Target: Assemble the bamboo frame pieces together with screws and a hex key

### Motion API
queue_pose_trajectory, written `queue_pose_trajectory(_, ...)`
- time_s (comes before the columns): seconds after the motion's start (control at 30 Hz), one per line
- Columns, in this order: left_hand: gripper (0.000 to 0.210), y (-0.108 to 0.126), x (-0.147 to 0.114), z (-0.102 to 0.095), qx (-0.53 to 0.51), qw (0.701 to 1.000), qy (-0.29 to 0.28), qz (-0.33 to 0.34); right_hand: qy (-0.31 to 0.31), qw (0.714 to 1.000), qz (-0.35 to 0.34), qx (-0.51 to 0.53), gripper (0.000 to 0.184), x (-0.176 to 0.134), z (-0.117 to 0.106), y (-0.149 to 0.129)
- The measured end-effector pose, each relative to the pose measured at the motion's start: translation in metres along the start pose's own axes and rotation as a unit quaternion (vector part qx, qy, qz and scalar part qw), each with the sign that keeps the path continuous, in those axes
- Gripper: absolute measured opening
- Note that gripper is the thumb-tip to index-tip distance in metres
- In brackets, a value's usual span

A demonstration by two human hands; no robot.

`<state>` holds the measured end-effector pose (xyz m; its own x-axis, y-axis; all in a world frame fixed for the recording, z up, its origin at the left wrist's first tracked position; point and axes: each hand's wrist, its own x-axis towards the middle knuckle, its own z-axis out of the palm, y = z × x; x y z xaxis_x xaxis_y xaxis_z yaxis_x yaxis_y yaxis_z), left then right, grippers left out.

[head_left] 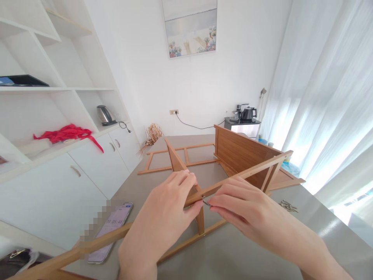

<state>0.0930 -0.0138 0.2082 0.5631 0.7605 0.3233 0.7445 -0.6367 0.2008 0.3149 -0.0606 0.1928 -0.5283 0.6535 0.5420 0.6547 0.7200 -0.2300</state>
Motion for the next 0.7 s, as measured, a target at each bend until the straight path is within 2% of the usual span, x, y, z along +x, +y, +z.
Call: queue_pose_trajectory(0.7,0.020,-0.0029,0.0005,0.0037,0.021,1.000,0.003,0.007,0.001,1.000,-0.014,-0.027,0.020,-0.0024,0.0028,0.0049)
